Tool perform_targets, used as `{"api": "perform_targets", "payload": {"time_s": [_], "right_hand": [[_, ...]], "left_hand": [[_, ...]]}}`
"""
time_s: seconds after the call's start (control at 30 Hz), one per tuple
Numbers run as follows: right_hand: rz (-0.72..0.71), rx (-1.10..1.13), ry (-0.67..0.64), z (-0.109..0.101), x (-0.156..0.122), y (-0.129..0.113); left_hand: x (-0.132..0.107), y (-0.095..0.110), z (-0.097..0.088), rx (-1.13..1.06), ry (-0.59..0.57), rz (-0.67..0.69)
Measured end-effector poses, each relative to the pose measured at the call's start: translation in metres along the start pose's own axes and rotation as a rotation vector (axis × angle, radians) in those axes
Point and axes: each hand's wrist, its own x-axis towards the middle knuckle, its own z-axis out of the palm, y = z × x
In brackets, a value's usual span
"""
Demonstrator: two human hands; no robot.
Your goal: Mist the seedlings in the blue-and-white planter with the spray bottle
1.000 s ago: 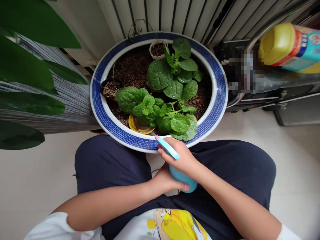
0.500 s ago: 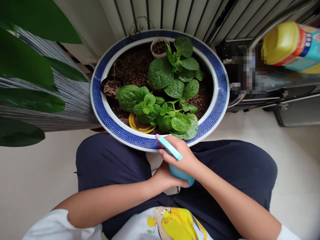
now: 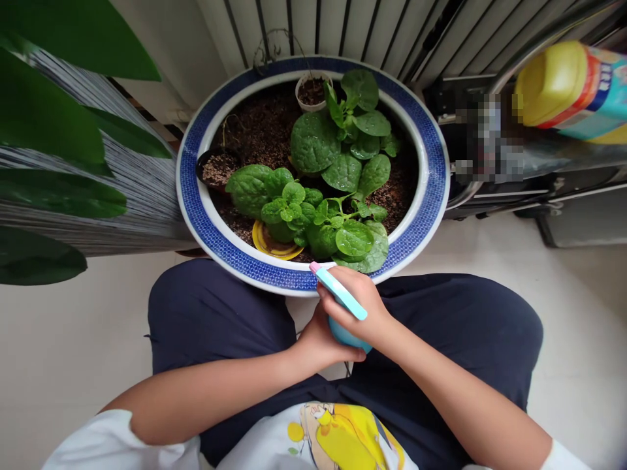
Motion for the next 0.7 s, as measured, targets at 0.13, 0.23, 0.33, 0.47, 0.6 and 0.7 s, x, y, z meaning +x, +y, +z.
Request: {"api": "perform_targets", "payload": {"time_s": [0.13,0.23,0.33,0.47,0.6,0.7], "right_hand": [[0.023,0.029,-0.026,-0.003,0.004,-0.001],[0.06,0.022,-0.029,-0.005,0.005,-0.001],[0.091,0.021,-0.023,-0.009,0.004,0.0],[0.13,0.109,-0.075,-0.017,-0.001,-0.001],[0.142,0.198,-0.241,-0.025,-0.014,-0.009],[0.133,0.15,-0.213,-0.026,-0.026,-0.016]], "left_hand": [[0.0,0.004,0.001,0.024,-0.002,-0.03],[0.002,0.009,0.001,0.016,-0.031,-0.024],[0.004,0.012,0.0,0.015,-0.057,0.005],[-0.001,0.015,0.003,-0.035,-0.165,0.032],[-0.017,0.015,0.014,-0.137,-0.327,-0.042],[-0.026,0.013,0.019,-0.162,-0.374,-0.104]]}}
